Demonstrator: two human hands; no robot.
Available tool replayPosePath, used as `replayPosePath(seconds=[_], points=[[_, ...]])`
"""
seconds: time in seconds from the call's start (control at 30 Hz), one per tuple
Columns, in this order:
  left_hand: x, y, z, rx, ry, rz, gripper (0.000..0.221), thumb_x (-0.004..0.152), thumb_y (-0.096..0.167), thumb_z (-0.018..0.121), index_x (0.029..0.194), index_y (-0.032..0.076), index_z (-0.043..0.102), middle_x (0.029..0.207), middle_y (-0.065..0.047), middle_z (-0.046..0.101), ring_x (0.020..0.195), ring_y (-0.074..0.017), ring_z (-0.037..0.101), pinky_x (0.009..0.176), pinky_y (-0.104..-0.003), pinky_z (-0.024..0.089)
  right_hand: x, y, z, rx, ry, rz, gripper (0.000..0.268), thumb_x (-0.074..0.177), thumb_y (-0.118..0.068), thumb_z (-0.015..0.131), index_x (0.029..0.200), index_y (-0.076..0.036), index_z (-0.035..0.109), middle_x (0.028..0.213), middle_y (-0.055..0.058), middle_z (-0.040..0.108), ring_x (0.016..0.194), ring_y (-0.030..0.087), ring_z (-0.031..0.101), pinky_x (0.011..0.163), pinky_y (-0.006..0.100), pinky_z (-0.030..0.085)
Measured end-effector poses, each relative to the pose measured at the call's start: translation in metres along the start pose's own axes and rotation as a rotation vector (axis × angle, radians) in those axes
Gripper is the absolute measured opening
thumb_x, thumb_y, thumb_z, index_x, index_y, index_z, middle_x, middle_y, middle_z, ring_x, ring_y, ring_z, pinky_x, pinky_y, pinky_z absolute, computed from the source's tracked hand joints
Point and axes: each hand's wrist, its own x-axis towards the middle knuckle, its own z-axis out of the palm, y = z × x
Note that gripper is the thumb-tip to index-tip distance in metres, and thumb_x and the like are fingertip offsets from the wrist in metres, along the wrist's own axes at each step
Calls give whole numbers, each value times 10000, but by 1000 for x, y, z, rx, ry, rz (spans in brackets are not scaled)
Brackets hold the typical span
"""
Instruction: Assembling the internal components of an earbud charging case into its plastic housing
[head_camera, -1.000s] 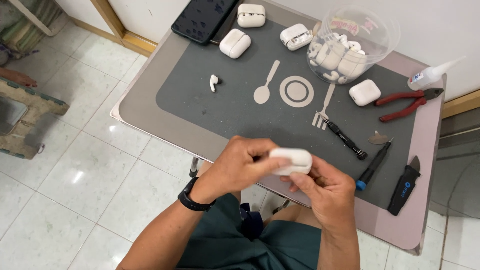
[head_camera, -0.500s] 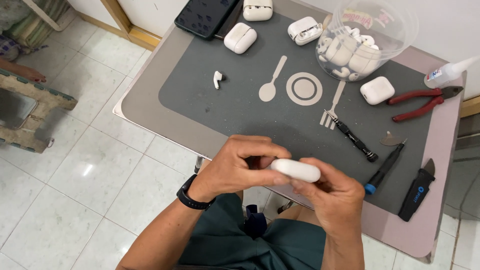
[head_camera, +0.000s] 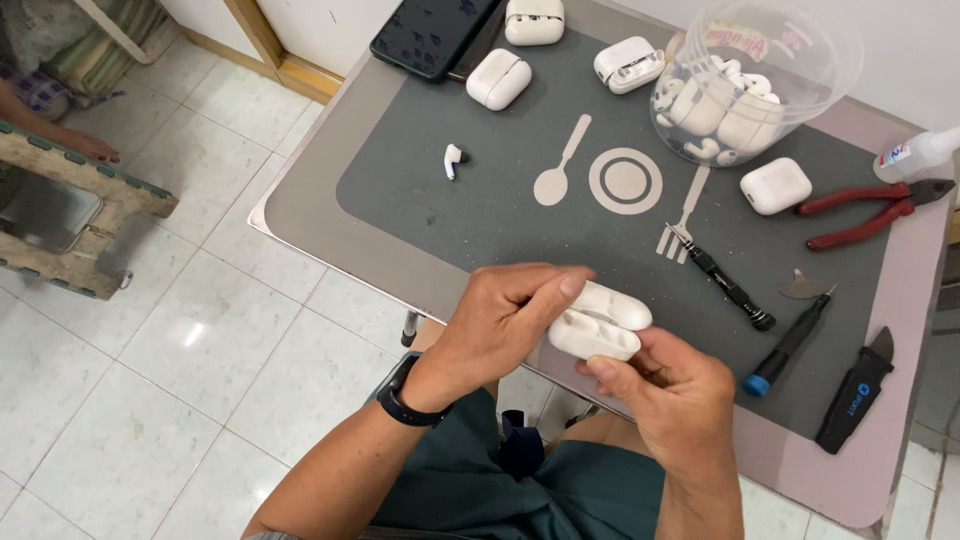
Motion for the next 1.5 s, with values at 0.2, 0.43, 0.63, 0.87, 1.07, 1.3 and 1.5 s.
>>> replayPosePath(seconds=[0.2,0.43,0.63,0.87,1.07,1.3,1.5], points=[[-4,-12,-12,-115,-115,44,233,1034,232,582,1032,46,722,1105,-39,743,1022,-147,674,854,-305,549,0,-12,3,1,-34,4,287,814,-74,777,1061,71,783,760,161,801,692,194,773,573,290,647],[1,-1,-13,-236,-8,-204,263,935,156,718,1185,78,746,1071,-62,765,881,-100,645,741,-247,526,-4,-8,8,-130,60,116,355,768,36,806,1120,80,792,876,180,799,799,195,695,702,325,594],[19,3,-26,-50,97,-382,252,901,277,706,1069,109,790,1027,-21,801,926,-87,717,811,-242,571,-3,-3,7,-121,53,43,429,711,101,818,1137,100,770,948,207,808,823,225,741,727,336,640],[76,-20,-129,827,184,-121,254,941,289,654,771,153,525,627,-3,411,659,-184,313,601,-354,335,-4,-11,6,15,100,24,338,806,57,762,1138,120,748,815,241,783,726,273,767,675,335,639],[95,-53,-131,1007,-134,-94,289,896,218,620,679,109,464,653,-64,520,635,-259,436,620,-438,346,-1,2,-4,181,89,11,376,722,97,808,1094,125,759,853,221,798,753,226,752,657,320,652],[48,17,-82,719,-47,367,81,943,63,765,993,37,705,874,-54,685,697,-165,595,673,-307,496,2,15,-11,264,0,-78,433,682,45,852,1104,100,772,897,161,824,780,170,723,640,307,678],[14,47,-30,329,-226,564,221,940,142,761,1104,12,691,1023,-160,729,889,-268,730,827,-352,576,2,21,-8,300,-67,-210,481,688,74,842,1159,92,747,1010,136,797,891,156,691,783,273,634]])
